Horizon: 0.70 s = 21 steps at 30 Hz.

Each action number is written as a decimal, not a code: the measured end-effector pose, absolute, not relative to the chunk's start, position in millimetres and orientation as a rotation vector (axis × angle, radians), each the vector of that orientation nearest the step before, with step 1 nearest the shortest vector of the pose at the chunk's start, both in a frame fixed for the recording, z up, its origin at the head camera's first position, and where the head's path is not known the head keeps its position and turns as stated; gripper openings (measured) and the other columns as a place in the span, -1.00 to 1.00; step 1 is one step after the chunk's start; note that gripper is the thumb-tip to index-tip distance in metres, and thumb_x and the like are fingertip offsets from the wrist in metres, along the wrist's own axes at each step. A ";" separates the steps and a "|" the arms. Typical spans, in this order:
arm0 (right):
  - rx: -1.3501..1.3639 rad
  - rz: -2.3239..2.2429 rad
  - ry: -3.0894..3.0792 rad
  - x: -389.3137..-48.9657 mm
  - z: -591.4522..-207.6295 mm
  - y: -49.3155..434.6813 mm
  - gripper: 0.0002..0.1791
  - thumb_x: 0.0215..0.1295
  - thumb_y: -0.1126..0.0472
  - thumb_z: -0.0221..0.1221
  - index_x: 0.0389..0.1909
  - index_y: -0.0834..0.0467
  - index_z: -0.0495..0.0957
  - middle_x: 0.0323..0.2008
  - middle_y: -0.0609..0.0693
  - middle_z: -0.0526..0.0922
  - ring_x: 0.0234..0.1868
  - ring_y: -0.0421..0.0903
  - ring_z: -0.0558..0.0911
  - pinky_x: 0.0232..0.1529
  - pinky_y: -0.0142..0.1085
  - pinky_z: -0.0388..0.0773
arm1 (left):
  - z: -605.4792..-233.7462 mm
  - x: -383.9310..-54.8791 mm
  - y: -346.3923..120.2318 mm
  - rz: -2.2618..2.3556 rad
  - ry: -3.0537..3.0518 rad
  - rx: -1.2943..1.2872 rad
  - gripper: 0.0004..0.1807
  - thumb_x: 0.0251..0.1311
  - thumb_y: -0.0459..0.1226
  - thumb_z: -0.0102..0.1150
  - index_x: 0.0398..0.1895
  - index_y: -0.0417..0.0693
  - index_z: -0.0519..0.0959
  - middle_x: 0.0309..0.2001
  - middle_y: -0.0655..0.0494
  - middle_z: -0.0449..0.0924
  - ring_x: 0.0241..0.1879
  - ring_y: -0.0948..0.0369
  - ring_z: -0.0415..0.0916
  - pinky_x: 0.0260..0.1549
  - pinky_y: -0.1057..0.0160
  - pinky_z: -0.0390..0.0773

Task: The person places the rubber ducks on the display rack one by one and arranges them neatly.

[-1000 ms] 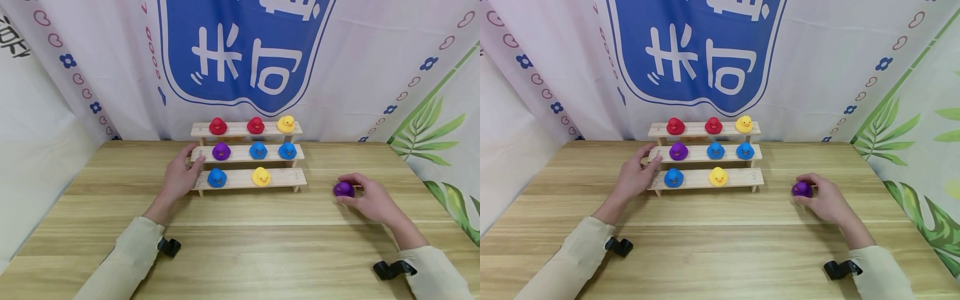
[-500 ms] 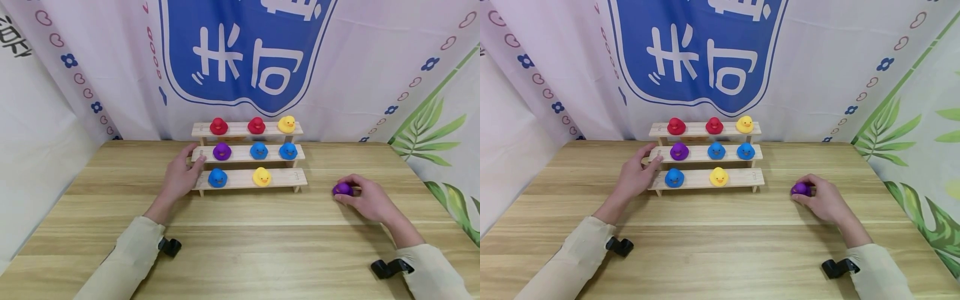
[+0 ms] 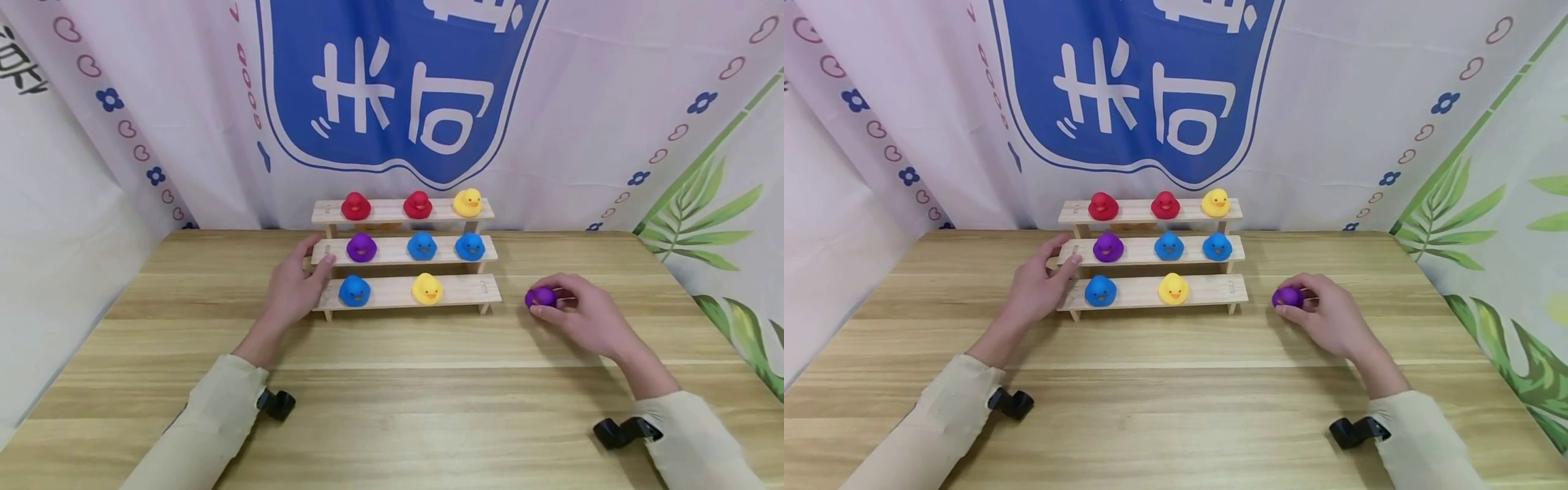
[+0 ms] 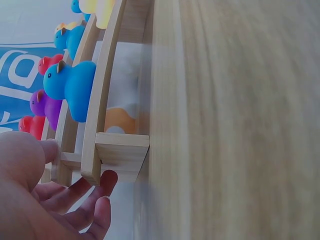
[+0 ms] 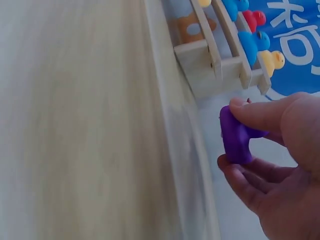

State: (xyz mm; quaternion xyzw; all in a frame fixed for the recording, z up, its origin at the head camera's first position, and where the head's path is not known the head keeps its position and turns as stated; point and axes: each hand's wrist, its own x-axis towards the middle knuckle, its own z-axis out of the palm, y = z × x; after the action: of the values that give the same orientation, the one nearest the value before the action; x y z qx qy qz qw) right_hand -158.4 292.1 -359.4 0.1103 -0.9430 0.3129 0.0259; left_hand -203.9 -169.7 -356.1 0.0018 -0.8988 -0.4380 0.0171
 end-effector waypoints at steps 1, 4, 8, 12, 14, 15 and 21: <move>0.344 0.994 -2.904 -158.8 -357.8 289.0 -0.59 0.44 0.12 0.38 0.20 0.20 0.63 0.15 0.26 0.68 0.14 0.23 0.68 0.15 0.12 0.69 | -356.0 -203.8 -169.7 -1.361 -2.793 0.006 -0.23 0.61 0.13 -0.03 0.73 0.11 0.07 0.61 -0.22 0.25 0.20 -0.17 0.59 0.20 -0.14 0.66; 0.333 1.065 -2.890 -160.2 -352.5 278.7 -0.54 0.46 0.11 0.36 0.27 0.19 0.57 0.20 0.27 0.65 0.20 0.27 0.67 0.22 0.18 0.65 | -355.9 -203.6 -169.4 -1.361 -2.793 0.009 -0.23 0.61 0.13 -0.04 0.73 0.11 0.07 0.61 -0.22 0.24 0.19 -0.17 0.59 0.18 -0.14 0.66; 0.323 1.146 -2.862 -162.7 -345.9 264.7 -0.53 0.45 0.12 0.37 0.28 0.17 0.54 0.24 0.24 0.64 0.26 0.27 0.64 0.30 0.19 0.59 | -356.7 -203.9 -169.2 -1.365 -2.792 0.011 -0.23 0.61 0.13 -0.03 0.73 0.11 0.07 0.61 -0.22 0.24 0.22 -0.18 0.57 0.22 -0.15 0.65; 0.390 1.198 -2.805 -166.2 -343.2 252.4 -0.58 0.41 0.22 0.39 0.22 0.22 0.56 0.22 0.21 0.65 0.27 0.22 0.65 0.33 0.13 0.57 | -357.8 -204.6 -169.1 -1.362 -2.789 0.004 -0.23 0.61 0.13 -0.03 0.73 0.11 0.08 0.60 -0.21 0.25 0.16 -0.15 0.60 0.13 -0.10 0.68; 0.439 1.208 -2.780 -168.6 -344.1 246.9 -0.60 0.39 0.28 0.39 0.19 0.25 0.59 0.19 0.21 0.64 0.25 0.20 0.65 0.32 0.07 0.58 | -357.8 -204.7 -168.9 -1.362 -2.789 0.002 -0.23 0.61 0.14 -0.03 0.73 0.12 0.08 0.60 -0.21 0.26 0.13 -0.14 0.60 0.08 -0.07 0.69; 0.461 1.212 -2.772 -170.1 -344.9 244.3 -0.61 0.38 0.30 0.39 0.18 0.25 0.60 0.17 0.20 0.64 0.23 0.18 0.65 0.32 0.05 0.59 | -357.9 -204.7 -168.9 -1.361 -2.790 0.005 -0.23 0.60 0.14 -0.03 0.73 0.12 0.08 0.60 -0.21 0.26 0.12 -0.14 0.60 0.07 -0.06 0.70; 0.567 1.254 -2.756 -178.1 -349.6 228.8 -0.63 0.37 0.36 0.38 0.17 0.19 0.65 0.19 0.17 0.66 0.25 0.16 0.63 0.33 0.12 0.60 | -356.6 -203.8 -168.7 -1.373 -2.789 0.019 -0.23 0.61 0.14 -0.03 0.73 0.12 0.07 0.60 -0.21 0.25 0.19 -0.16 0.58 0.17 -0.13 0.67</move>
State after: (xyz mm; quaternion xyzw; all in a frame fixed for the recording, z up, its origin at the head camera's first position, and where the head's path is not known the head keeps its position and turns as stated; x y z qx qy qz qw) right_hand -178.1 228.8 -349.6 0.1841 -0.8942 0.4069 0.0307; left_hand -203.8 -168.7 -356.6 0.0062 -0.8971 -0.4415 0.0165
